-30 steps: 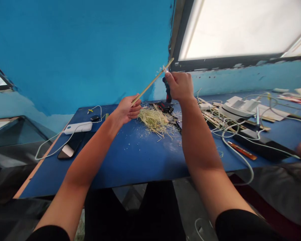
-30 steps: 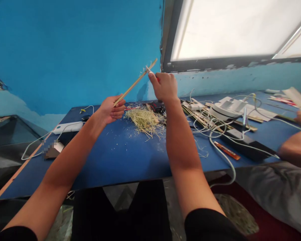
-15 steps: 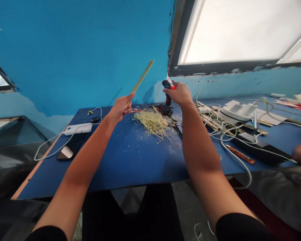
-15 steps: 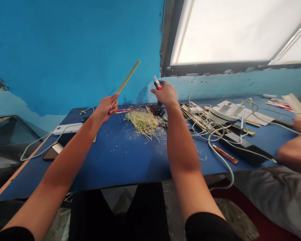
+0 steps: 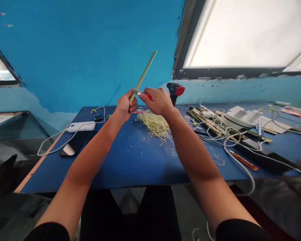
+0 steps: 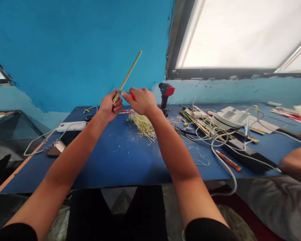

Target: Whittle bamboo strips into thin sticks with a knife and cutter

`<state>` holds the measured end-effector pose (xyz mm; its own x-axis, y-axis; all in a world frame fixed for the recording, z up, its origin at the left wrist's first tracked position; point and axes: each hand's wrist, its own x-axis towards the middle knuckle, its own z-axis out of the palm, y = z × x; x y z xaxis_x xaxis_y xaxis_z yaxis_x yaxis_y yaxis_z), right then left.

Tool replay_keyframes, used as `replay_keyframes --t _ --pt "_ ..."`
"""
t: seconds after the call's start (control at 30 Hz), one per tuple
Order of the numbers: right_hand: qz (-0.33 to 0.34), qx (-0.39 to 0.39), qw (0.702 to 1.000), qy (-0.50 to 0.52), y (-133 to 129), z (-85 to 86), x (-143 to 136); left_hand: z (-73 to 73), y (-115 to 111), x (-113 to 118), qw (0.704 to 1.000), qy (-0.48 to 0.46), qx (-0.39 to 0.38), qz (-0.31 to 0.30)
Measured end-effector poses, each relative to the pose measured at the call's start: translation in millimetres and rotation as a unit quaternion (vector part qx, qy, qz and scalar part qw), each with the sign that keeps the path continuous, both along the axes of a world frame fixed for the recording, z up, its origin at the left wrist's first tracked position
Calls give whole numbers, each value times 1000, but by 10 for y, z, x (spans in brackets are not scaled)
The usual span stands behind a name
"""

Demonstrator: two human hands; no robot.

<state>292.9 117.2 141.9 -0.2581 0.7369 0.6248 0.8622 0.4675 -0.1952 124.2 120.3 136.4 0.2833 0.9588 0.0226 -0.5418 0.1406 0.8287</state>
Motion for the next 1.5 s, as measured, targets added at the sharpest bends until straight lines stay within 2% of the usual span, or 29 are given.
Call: replay_keyframes --t 0.3,0.5,0.67,0.93,1.1,1.23,1.33,1.5 --pt "19 -51 996 -75 -83 -23 -187 83 -17 -29 997 -5 -27 69" --pt "-5 -44 997 -67 -84 -45 -205 40 34 -27 997 16 -1 82" --pt "-24 -41 998 -46 36 -128 -166 23 39 -22 994 64 -5 85" --pt "-69 -50 996 33 380 -230 199 -71 25 74 982 170 18 84" --pt "-89 -40 991 94 520 -252 517 -136 88 35 970 232 68 25" --pt "-109 -38 986 124 557 -258 647 -153 123 24 972 229 60 5" --pt "-85 -54 989 113 529 -267 548 -146 112 57 979 195 44 30" --pt "26 -78 995 55 410 -305 101 -74 79 57 985 153 -11 83"
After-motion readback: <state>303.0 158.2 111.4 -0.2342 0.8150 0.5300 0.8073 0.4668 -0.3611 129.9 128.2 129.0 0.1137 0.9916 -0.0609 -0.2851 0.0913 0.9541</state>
